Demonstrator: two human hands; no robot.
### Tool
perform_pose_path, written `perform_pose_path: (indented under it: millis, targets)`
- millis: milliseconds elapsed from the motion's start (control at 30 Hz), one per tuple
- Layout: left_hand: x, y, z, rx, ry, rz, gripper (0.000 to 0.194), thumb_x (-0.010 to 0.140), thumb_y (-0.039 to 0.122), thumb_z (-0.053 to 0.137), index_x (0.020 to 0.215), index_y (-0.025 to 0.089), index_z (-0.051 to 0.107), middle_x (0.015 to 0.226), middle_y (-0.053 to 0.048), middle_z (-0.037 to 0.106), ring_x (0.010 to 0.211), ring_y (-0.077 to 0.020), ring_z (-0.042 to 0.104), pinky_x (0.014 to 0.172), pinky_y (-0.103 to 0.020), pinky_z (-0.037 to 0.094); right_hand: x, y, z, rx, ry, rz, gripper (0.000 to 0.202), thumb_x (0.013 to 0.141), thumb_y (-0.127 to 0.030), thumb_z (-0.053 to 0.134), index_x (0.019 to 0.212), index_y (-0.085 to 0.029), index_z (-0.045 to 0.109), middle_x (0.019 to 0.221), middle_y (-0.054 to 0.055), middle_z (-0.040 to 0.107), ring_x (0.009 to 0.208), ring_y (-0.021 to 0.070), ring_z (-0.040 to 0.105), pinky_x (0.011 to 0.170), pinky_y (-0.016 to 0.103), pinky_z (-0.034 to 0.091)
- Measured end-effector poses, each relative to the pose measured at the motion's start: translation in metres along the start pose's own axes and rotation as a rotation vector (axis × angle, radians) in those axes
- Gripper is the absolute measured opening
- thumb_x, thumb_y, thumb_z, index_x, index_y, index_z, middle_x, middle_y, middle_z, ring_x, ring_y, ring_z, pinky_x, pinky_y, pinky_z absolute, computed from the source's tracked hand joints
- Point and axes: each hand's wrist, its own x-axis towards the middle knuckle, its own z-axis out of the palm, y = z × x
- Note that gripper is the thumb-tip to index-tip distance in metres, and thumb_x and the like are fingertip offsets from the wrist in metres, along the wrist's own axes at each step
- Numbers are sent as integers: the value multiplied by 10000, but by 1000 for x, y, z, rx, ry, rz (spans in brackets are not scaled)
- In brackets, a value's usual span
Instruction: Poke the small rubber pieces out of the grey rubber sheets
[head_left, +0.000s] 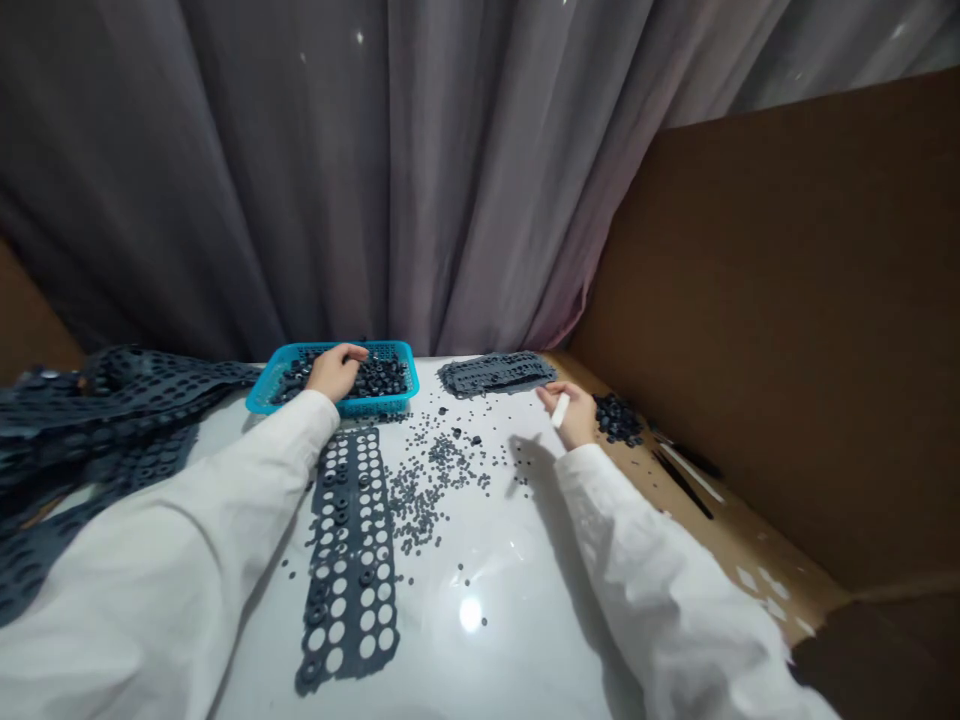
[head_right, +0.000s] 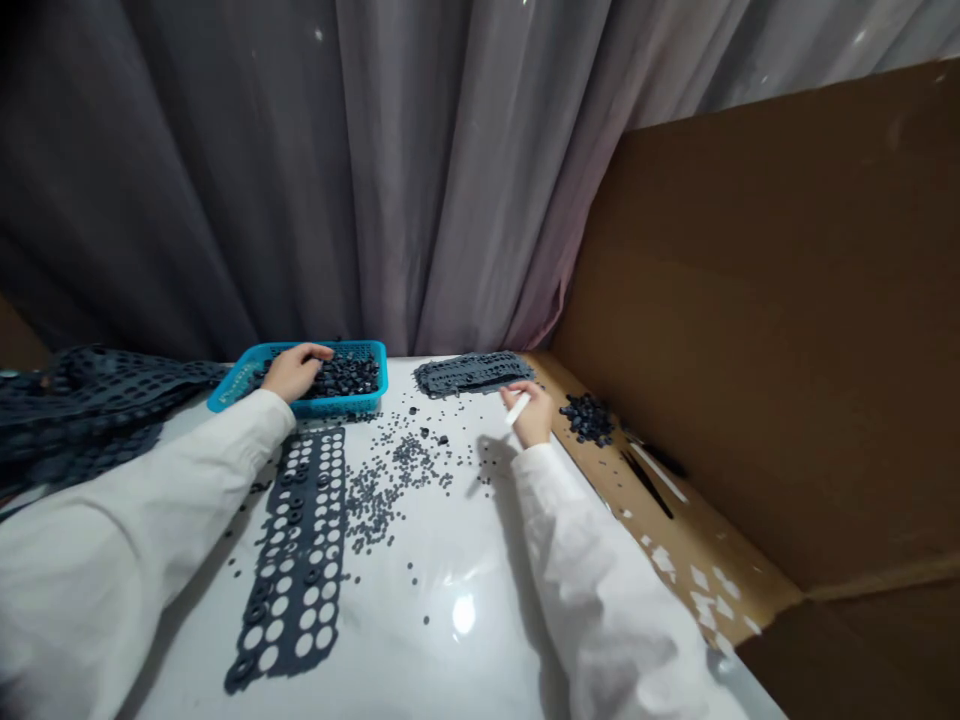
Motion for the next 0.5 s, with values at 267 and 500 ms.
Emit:
perform_pose_path:
  millis: [267,500]
  targets:
    - [17,-33,-1,186,66,89,326,703,82,492,991,68,643,1021,-139,660,973,-264,588,940,-367,397,93,76,-91,-431,182,277,63,529,-117,694,511,-144,640,623,133,626,686,257,608,624,352,419]
    - [-22,-14,-24,325,61,266,321,744,198,519,1048,129,591,1115,-104,582,1064,-237,507,968,-331,349,103,77,-87,-510,101,308,133,560,-122,732,482,-159,631,611,166,597,660,257,585,544,372,347]
